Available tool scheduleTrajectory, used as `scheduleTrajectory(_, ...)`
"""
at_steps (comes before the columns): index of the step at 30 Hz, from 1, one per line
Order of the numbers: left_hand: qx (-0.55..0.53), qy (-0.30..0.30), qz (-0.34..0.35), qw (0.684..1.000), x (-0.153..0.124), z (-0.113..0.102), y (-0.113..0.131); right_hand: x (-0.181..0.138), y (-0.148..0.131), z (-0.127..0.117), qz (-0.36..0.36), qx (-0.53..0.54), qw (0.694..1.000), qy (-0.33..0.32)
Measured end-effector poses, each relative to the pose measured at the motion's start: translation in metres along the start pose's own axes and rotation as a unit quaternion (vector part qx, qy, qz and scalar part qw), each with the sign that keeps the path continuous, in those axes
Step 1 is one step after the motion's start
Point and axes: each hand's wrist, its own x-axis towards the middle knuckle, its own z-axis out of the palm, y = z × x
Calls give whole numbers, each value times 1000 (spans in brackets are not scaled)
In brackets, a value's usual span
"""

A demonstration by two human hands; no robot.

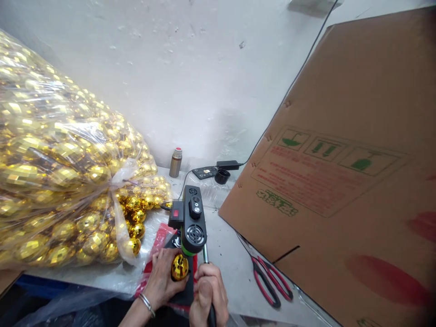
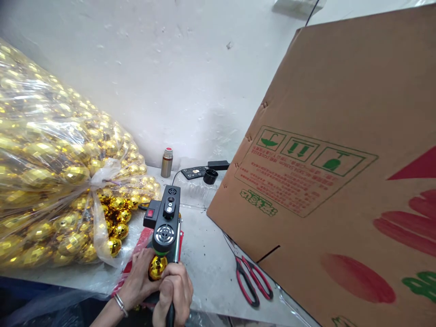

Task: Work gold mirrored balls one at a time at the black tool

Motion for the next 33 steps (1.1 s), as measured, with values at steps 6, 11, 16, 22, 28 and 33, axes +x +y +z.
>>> scheduleTrajectory(6, -6, -1, 0, 1000, 1, 3, -4, -2, 4, 0, -21, -5, 1000, -9)
scheduleTrajectory(11, -12, 4, 5, 1000, 1, 2, -3, -7, 8, -1, -2, 4, 1000, -1)
scheduleTrajectory(16, -14, 2, 0, 1000, 2, -2, 0, -18, 18, -5, -35, -3, 999, -41)
scheduleTrajectory(22, -20, -1, -7, 1000, 2, -2, -1, -24, 27, -8, -72, -34, 995, -63)
scheduleTrajectory(28, -22, 31, 21, 999, 1, 5, -7, 24, -11, -14, -12, -26, 994, -104)
scheduleTrajectory(33, 20, 85, 93, 992, -35, 6, -34, 69, -45, -12, 64, 5, 990, -123)
